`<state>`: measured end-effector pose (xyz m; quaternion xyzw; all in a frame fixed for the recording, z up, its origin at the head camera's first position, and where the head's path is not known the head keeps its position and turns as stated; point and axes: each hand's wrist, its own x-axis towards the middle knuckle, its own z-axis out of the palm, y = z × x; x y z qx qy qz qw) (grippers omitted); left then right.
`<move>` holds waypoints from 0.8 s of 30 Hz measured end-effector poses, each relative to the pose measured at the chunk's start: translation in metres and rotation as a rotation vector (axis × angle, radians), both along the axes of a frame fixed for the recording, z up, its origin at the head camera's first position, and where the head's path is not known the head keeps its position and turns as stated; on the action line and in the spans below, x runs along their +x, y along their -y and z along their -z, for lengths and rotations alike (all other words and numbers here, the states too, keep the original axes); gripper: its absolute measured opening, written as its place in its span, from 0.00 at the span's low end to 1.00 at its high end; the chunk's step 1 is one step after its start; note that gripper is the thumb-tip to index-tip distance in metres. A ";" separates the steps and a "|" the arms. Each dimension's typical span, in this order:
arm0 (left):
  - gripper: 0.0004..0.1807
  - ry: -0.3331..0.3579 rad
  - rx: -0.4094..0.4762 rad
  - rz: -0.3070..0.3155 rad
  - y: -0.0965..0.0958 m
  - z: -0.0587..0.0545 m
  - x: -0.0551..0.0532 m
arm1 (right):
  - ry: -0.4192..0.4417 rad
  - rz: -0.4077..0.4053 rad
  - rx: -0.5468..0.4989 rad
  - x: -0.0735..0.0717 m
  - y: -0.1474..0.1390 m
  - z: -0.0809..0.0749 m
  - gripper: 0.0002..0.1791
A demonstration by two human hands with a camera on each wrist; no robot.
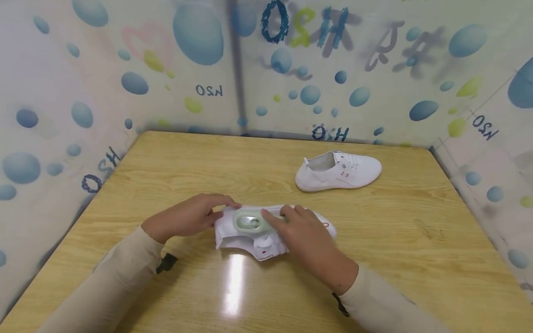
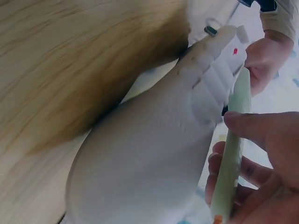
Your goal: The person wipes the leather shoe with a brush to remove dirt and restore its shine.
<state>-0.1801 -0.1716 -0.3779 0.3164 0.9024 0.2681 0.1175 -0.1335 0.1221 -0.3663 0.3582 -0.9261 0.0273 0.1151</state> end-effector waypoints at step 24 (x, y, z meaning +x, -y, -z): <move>0.21 -0.026 -0.012 0.002 -0.003 0.000 0.001 | 0.069 0.091 -0.056 0.010 -0.042 -0.006 0.38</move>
